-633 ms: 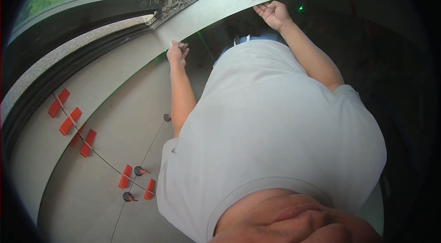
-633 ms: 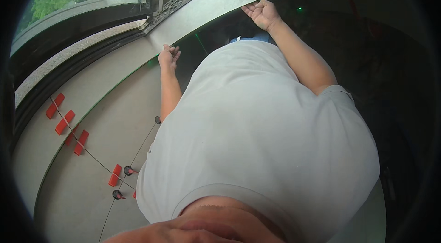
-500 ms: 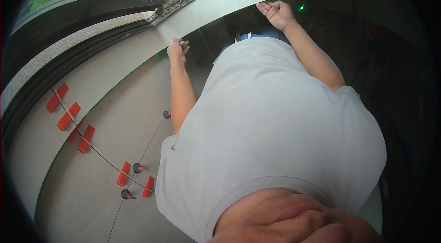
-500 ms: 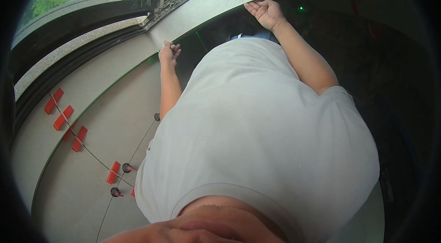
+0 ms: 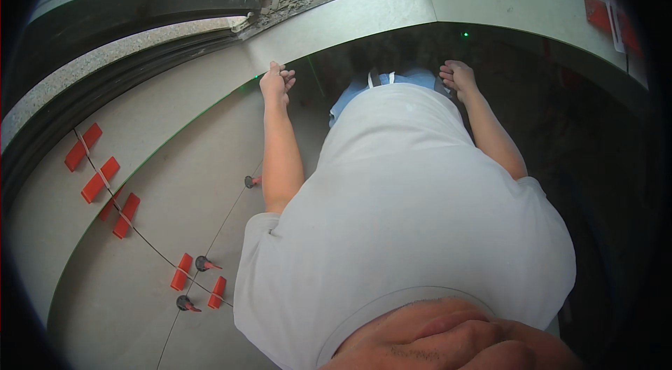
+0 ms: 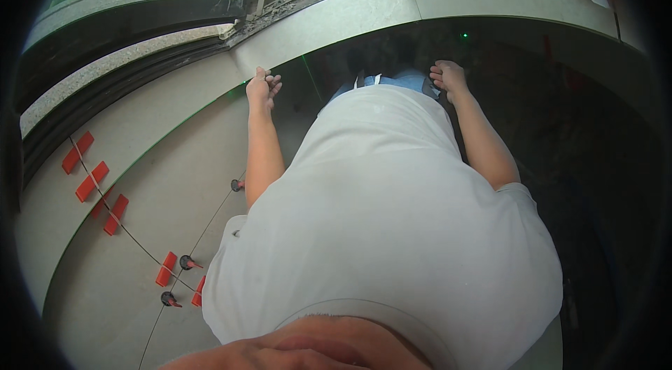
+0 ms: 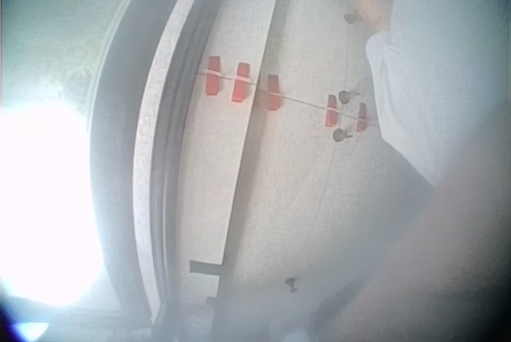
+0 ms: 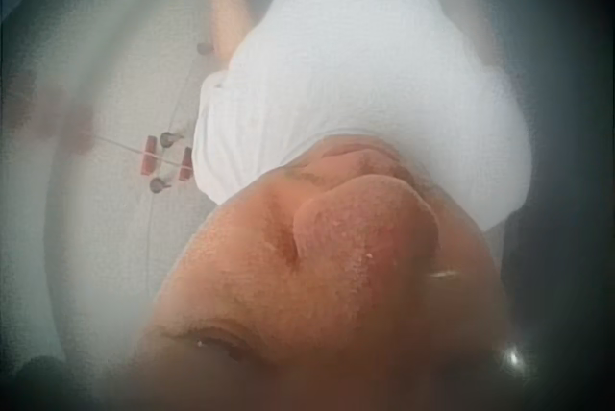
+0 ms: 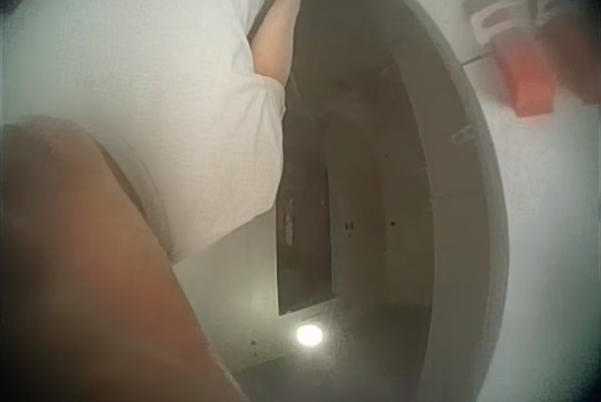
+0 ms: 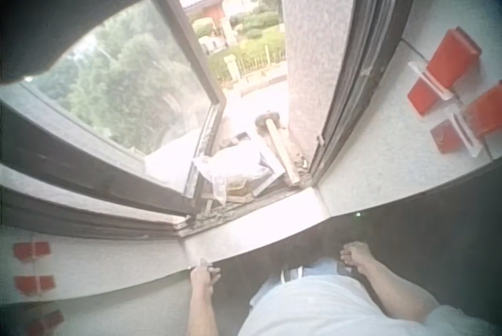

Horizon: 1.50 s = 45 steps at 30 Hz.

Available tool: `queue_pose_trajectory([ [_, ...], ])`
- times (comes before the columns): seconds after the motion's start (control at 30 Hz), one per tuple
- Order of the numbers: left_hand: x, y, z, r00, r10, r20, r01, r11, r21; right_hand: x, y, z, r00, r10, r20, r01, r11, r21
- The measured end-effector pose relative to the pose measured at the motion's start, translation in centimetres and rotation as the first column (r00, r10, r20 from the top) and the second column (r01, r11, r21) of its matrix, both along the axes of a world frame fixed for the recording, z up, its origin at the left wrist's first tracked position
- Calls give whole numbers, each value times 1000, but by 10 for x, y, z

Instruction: Measure and cut a piece of tile using an angle grinder.

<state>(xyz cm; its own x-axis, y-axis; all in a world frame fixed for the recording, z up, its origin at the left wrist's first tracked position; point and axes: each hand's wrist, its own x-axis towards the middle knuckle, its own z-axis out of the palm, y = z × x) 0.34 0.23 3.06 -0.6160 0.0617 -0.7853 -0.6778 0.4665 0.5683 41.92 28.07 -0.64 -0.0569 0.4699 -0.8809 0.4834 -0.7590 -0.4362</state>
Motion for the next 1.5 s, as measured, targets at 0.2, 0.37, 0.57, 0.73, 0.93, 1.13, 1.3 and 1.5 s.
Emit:
queue_pose_trajectory([
  [0.2, 6, 3, -5, 998, 24, -60, -22, 999, 26, 30, 3, -13, 978, 116, 176, -117, 993, -3],
  [0.37, 6, 3, -4, 986, -105, -126, 98, 993, -58, 44, 12, -25, 964, 169, 205, -170, 985, -12],
  [0.57, 11, -3, -19, 986, -64, -153, 65, 998, 3, 48, 22, -36, 951, 221, 214, -222, 975, -22],
  [0.73, 51, -6, -38, 986, 26, -163, -14, 997, 75, 32, 24, -25, 944, 238, 230, -248, 969, 14],
  [0.93, 93, -18, -63, 992, 72, -104, -66, 996, 59, 41, 27, -35, 957, 211, 197, -216, 976, 5],
  [1.13, 53, -6, -32, 868, 218, -446, -170, 975, 145, 27, 28, -23, 964, 208, 167, -215, 976, 21],
  [1.3, 46, 17, -7, 892, 218, -396, -164, 972, 166, -25, 32, 13, 989, 109, -103, -103, 993, 57],
  [1.5, 36, 15, -29, 855, 232, -464, -194, 972, 129, -75, 35, 42, 853, -176, -491, 145, 984, -100],
])
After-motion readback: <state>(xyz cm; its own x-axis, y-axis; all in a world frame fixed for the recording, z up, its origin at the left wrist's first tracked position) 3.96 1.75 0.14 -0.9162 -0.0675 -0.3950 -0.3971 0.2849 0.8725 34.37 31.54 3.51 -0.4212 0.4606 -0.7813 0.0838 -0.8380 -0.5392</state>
